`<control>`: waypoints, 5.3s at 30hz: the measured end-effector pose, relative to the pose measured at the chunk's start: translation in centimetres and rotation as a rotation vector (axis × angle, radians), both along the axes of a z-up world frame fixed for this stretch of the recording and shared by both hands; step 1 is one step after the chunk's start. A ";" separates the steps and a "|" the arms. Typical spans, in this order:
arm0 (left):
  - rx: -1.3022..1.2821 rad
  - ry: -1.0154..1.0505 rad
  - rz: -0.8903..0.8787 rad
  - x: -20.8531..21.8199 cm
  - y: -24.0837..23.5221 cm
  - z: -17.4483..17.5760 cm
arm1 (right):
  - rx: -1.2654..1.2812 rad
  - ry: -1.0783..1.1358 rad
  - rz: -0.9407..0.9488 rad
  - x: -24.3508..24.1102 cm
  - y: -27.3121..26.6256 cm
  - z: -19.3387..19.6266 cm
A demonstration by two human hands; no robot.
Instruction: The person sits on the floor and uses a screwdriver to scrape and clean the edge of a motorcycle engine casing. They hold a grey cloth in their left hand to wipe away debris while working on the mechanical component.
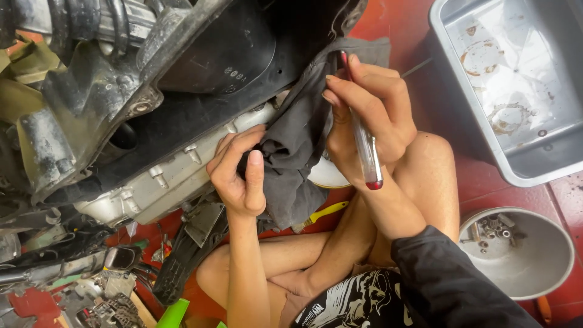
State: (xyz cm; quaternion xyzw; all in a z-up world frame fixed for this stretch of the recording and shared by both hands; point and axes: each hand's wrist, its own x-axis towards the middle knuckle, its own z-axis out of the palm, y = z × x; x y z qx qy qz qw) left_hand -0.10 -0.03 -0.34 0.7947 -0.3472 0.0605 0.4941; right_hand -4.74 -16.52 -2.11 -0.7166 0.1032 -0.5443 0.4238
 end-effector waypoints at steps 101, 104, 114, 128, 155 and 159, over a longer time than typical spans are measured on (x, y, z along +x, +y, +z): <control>0.016 0.032 -0.003 0.0 0.6 0.9 | 0.002 0.209 0.007 -1.1 1.8 0.5; -0.001 -0.002 -0.015 0.3 0.4 1.3 | 0.006 0.247 0.116 -1.3 1.7 2.0; 0.007 0.012 -0.008 0.3 0.5 1.5 | -0.011 0.242 0.088 -1.1 2.2 2.1; 0.003 -0.001 -0.008 0.3 0.6 0.9 | -0.033 0.318 0.022 -1.7 1.4 2.3; 0.116 -0.011 -0.133 0.8 -0.2 1.7 | 0.213 0.326 0.586 -4.0 -4.4 3.4; 0.118 -0.019 -0.137 0.8 -0.1 1.3 | 0.353 0.228 0.439 -4.0 -3.9 3.1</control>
